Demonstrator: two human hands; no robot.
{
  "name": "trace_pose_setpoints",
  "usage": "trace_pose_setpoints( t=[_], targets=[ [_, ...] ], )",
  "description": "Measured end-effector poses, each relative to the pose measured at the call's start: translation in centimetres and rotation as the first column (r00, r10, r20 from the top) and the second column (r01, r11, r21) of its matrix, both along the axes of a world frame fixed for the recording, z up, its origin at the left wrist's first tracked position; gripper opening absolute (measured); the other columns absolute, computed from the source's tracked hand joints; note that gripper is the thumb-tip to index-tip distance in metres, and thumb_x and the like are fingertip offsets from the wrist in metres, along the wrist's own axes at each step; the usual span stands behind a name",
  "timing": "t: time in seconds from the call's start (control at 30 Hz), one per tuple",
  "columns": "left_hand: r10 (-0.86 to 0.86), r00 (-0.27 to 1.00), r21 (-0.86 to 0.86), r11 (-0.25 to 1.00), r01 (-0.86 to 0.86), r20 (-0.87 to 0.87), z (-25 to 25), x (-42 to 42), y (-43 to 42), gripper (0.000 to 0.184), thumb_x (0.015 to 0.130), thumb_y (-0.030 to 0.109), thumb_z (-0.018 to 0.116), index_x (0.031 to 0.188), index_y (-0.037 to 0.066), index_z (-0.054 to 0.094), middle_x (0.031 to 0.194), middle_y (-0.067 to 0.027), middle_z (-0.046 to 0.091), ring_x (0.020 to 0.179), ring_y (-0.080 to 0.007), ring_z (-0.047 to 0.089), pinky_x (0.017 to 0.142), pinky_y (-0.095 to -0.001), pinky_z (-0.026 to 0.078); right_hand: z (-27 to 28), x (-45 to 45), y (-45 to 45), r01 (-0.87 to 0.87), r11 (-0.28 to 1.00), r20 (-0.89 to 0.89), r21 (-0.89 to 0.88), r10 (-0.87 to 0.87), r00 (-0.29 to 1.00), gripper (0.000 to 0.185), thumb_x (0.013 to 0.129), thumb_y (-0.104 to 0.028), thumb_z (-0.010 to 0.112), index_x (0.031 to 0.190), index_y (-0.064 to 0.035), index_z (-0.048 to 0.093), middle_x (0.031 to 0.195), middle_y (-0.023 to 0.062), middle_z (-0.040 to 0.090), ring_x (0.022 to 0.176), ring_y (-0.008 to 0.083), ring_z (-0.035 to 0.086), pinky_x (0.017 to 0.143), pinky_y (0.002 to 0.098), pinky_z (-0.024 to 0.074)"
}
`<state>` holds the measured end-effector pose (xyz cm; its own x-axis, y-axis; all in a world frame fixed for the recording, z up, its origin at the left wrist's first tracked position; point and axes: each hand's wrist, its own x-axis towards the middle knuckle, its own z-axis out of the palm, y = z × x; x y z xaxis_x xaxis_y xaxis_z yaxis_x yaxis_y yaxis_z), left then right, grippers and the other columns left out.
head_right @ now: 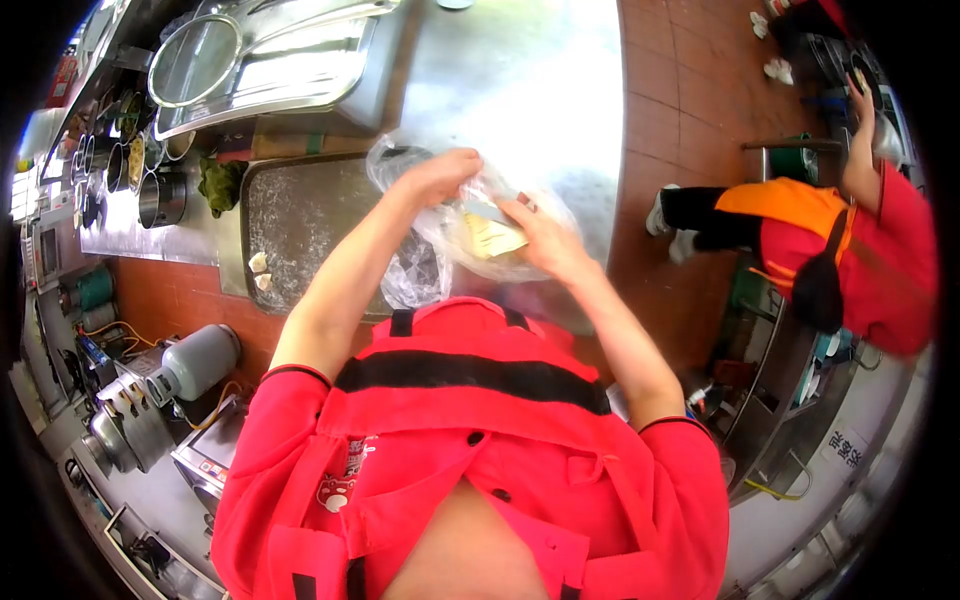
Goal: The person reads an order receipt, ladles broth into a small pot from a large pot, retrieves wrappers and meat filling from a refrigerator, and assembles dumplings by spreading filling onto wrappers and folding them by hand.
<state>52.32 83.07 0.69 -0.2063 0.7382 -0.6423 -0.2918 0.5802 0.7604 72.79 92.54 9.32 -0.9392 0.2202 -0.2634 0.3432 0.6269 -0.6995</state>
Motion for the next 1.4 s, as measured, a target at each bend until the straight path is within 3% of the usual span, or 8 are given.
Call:
trace_pose_setpoints(
  t=[0.2,0.4,0.5,0.7,0.83,1.07,1.13,1.4],
  targets=[
    [-0.023,0.678,0.053,0.994,0.091,-0.735,2.3,-2.4,2.9,0.029,0.09,0.02,0.048,0.096,-0.006,0.059,0.091,-0.0278,0.061,0.09,-0.0411,0.059,0.078,-0.0463,0.046,-0.3,0.4,1.2,0.132,0.991,-0.324,0.024,-0.117,0.939,0.053,0.068,-0.005,0.076,0.116,-0.0037,0.053,0.115,0.0125,0.056,0.103,0.0234,0.057,0.09,0.0301,0.0449],
    [0.031,0.547,0.169,0.964,0.205,-0.836,3.4,-4.7,4.9,0.025,0.087,0.018,0.049,0.089,-0.003,0.063,0.093,-0.0262,0.061,0.092,-0.0427,0.058,0.082,-0.0464,0.046,5.0,-1.3,3.7,0.438,0.779,-0.259,-0.448,-0.582,0.771,0.048,0.071,-0.007,0.078,0.113,-0.0061,0.054,0.108,0.0065,0.061,0.099,0.014,0.056,0.085,0.0274,0.0483],
    [-0.009,0.468,0.129,0.957,0.262,-0.883,4.1,-5.9,4.7,0.021,0.085,0.015,0.05,0.088,0.0,0.063,0.102,-0.0228,0.06,0.098,-0.0379,0.056,0.084,-0.0434,0.045,9.3,-2.7,5.3,0.467,0.857,-0.427,-0.217,-0.513,0.744,0.044,0.075,-0.004,0.075,0.112,-0.0071,0.053,0.107,0.003,0.059,0.098,0.013,0.057,0.085,0.0277,0.0483],
    [-0.033,-0.135,-0.067,0.963,0.262,-0.99,-0.6,-7.1,1.2,0.022,0.08,0.01,0.05,0.093,0.005,0.067,0.113,-0.019,0.056,0.112,-0.0339,0.051,0.094,-0.0411,0.042,11.7,-3.5,9.7,0.308,0.887,-0.614,-0.345,-0.461,0.641,0.044,0.08,-0.002,0.071,0.119,-0.0029,0.051,0.109,0.0044,0.059,0.102,0.0129,0.056,0.088,0.0248,0.0453],
    [-0.277,0.088,-0.232,0.91,0.345,-0.957,3.2,-6.6,0.0,0.024,0.082,0.008,0.05,0.099,0.005,0.066,0.123,-0.0182,0.053,0.118,-0.0331,0.049,0.102,-0.0377,0.037,13.7,-4.0,9.6,0.306,0.846,-0.602,-0.436,-0.527,0.6,0.043,0.085,-0.01,0.067,0.124,-0.0039,0.05,0.11,0.0078,0.061,0.099,0.0156,0.061,0.086,0.0282,0.0531],
    [0.182,0.865,0.463,0.884,0.065,-0.468,14.6,-7.1,-11.1,0.026,0.094,0.017,0.051,0.112,0.004,0.064,0.122,-0.0078,0.06,0.114,-0.0202,0.055,0.1,-0.0315,0.04,12.5,-3.9,-0.1,0.052,0.808,-0.193,-0.587,-0.203,0.96,0.063,0.069,-0.012,0.083,0.123,-0.0039,0.05,0.116,0.0084,0.059,0.106,0.0165,0.057,0.093,0.0316,0.0458],
    [0.471,0.874,0.508,0.785,-0.354,-0.118,13.8,-6.0,-17.6,0.028,0.093,0.016,0.052,0.115,0.0,0.06,0.115,-0.0099,0.062,0.107,-0.0169,0.057,0.094,-0.0307,0.045,12.2,-5.6,-3.2,-0.033,0.825,-0.019,-0.563,0.028,0.999,0.054,0.071,-0.016,0.081,0.115,-0.0024,0.053,0.106,0.0072,0.061,0.099,0.0151,0.057,0.088,0.03,0.0454],
    [0.587,0.753,0.097,0.803,-0.588,-0.297,6.6,4.1,-29.7,0.028,0.089,0.015,0.057,0.113,0.002,0.059,0.099,-0.0064,0.064,0.087,-0.0138,0.06,0.078,-0.0283,0.049,-2.0,-9.7,-8.6,-0.35,0.918,0.215,-0.186,0.386,0.897,0.067,0.07,-0.035,0.073,0.122,0.0024,0.051,0.109,0.0184,0.062,0.1,0.0251,0.06,0.088,0.0335,0.0449]
  ],
)
